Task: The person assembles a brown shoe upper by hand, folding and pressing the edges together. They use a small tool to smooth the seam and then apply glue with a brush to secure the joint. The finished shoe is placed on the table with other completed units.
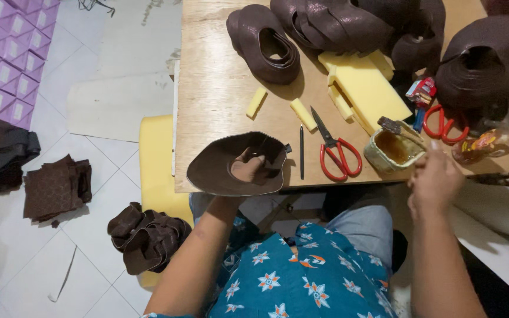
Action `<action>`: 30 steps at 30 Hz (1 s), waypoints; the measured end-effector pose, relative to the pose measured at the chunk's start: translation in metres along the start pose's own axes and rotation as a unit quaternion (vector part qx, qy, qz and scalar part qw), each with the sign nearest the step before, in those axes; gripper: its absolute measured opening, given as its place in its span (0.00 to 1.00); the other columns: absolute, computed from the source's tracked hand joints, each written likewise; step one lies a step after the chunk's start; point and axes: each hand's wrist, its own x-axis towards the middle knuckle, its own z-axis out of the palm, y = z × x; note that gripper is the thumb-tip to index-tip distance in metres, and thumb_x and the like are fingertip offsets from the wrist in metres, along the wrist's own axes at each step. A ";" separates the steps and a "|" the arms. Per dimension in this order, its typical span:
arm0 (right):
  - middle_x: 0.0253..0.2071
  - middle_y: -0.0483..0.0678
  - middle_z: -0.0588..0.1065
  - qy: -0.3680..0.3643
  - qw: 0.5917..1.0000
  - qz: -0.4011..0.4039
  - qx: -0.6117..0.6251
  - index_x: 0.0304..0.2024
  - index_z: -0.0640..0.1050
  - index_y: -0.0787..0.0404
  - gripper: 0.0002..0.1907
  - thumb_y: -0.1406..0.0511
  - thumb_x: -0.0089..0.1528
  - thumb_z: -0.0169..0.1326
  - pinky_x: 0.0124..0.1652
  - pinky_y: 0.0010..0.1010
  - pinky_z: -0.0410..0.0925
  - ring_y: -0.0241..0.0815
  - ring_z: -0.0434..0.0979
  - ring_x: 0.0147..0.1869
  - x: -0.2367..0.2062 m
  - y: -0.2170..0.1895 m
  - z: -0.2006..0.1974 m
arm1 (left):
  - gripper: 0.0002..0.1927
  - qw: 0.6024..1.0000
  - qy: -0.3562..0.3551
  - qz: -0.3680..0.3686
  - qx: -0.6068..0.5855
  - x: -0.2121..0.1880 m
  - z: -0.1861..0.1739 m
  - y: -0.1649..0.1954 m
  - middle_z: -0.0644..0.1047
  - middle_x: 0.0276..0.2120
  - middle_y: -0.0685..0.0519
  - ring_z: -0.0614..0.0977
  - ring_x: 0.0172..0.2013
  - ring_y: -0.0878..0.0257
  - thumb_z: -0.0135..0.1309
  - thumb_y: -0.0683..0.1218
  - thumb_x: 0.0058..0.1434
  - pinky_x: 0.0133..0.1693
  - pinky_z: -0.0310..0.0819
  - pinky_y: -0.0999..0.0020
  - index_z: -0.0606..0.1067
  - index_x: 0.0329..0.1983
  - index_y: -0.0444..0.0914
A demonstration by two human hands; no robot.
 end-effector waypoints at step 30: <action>0.36 0.52 0.82 -0.365 0.880 -0.194 -0.234 0.47 0.81 0.63 0.14 0.62 0.62 0.57 0.40 0.31 0.73 0.39 0.83 0.38 -0.076 0.038 0.139 | 0.19 0.749 0.081 0.106 0.649 -0.040 0.094 0.072 0.80 0.40 0.39 0.82 0.43 0.42 0.64 0.48 0.58 0.45 0.75 0.51 0.73 0.46 0.34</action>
